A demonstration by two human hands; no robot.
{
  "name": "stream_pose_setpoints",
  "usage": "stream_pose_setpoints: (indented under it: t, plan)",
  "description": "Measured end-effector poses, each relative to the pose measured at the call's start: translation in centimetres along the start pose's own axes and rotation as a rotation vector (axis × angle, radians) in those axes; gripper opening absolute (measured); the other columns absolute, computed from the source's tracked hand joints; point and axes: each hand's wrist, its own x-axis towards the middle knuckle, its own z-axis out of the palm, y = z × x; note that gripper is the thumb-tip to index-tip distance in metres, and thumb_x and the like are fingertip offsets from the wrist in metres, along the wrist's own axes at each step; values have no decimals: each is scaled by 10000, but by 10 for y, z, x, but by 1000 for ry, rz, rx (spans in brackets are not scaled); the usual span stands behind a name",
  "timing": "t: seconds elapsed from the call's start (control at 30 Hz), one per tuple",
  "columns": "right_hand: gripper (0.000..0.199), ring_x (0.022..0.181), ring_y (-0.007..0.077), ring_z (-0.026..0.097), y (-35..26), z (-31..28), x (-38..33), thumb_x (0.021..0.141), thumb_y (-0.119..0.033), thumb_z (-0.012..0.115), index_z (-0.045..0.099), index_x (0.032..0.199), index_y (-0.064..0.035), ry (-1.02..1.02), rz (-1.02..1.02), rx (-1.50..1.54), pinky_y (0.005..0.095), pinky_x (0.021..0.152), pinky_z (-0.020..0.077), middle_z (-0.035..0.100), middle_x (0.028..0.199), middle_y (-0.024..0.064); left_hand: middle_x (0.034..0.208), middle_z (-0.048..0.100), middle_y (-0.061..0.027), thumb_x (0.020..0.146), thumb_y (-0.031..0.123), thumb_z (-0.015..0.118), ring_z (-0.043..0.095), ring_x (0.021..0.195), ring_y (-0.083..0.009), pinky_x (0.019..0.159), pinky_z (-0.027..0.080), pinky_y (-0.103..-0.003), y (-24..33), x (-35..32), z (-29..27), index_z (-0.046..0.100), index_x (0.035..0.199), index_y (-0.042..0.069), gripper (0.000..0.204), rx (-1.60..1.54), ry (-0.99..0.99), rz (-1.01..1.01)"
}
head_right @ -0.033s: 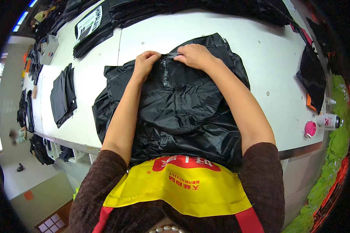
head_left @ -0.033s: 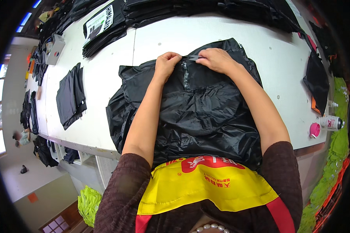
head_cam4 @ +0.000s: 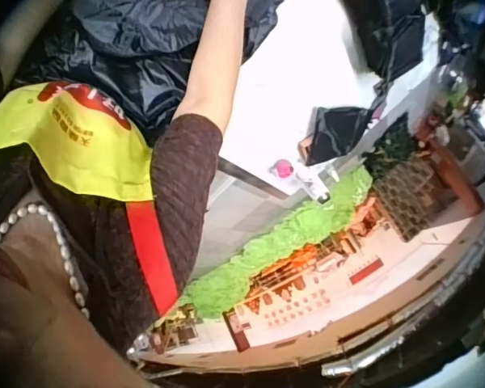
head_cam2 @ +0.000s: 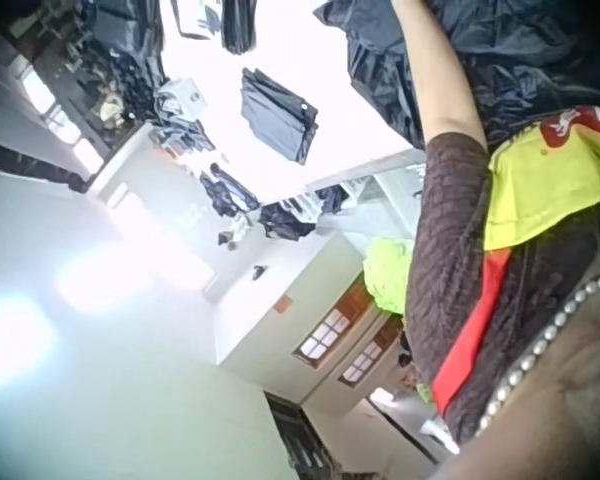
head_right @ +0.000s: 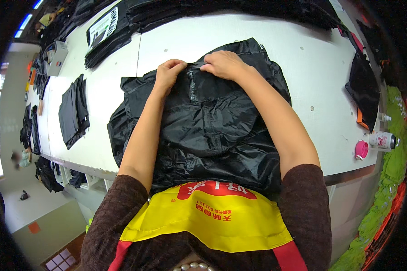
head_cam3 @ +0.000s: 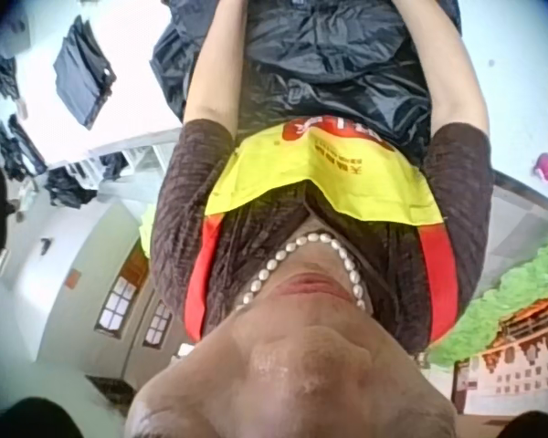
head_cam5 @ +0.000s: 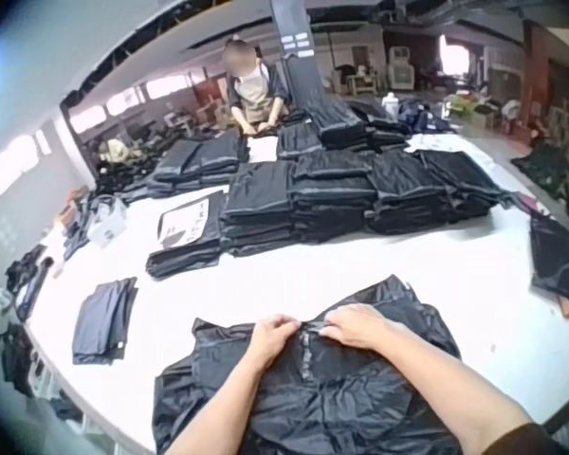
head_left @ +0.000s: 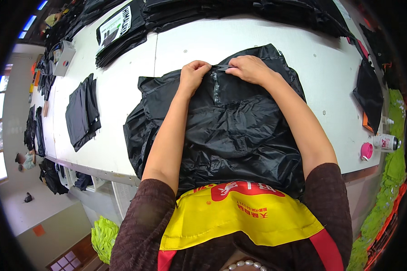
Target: The person folds a black plastic garment bag on a white table. They smooth the material, fold it in half, and then fold it again into a smaller rectangle. The person uses scissors to trim a small piece of the bag before completing the fold.
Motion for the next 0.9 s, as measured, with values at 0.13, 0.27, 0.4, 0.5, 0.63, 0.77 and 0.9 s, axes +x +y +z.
stream_pose_setpoints:
  t: [0.13,0.27,0.4,0.5,0.63,0.77,0.9]
  plan:
    - [342,844,325,598,-7,5,12,847,-361,545,621,893,-30,-60,-23,-2,401,737,460,635,857,155,692,609,12,774,137,672,503,622,-48,569,389,-186,-3,1,-3,674,838,1,150,-1,-25,24]
    - [346,846,324,601,-10,12,21,856,-367,533,625,902,-37,-50,-54,-36,396,736,462,637,857,151,720,621,4,779,132,670,515,637,-52,585,399,-184,-1,3,-1,673,843,-2,148,3,-46,24]
    - [352,850,327,602,-3,20,19,863,-372,522,626,914,-40,86,69,76,394,743,465,639,866,149,675,566,22,813,163,644,457,563,-40,499,364,-193,6,0,-1,653,887,22,160,-191,118,-4]
    - [355,877,323,607,12,-5,-16,869,-364,525,626,967,-38,209,247,172,375,760,470,641,926,158,602,421,42,865,223,592,374,476,-59,428,331,-201,20,-17,-51,566,910,71,161,-543,361,43]
    - [351,718,242,583,93,-45,-141,873,-368,531,613,956,-37,510,572,232,346,665,448,623,805,143,569,430,15,847,322,589,407,465,-82,426,376,-192,23,-58,-202,468,709,107,283,-958,833,414]
    - [316,814,375,567,167,-25,-279,864,-333,526,589,930,-31,515,899,-375,447,678,444,599,875,195,625,530,-48,886,490,417,531,553,-178,511,485,-338,11,-123,-296,502,756,35,481,-1685,1344,290]
    - [369,901,367,555,144,-15,-307,851,-337,538,592,1036,-22,400,952,-539,445,799,441,584,959,214,792,603,-115,881,170,535,591,732,-183,655,507,-293,19,-122,-154,543,863,3,169,-1140,462,328]
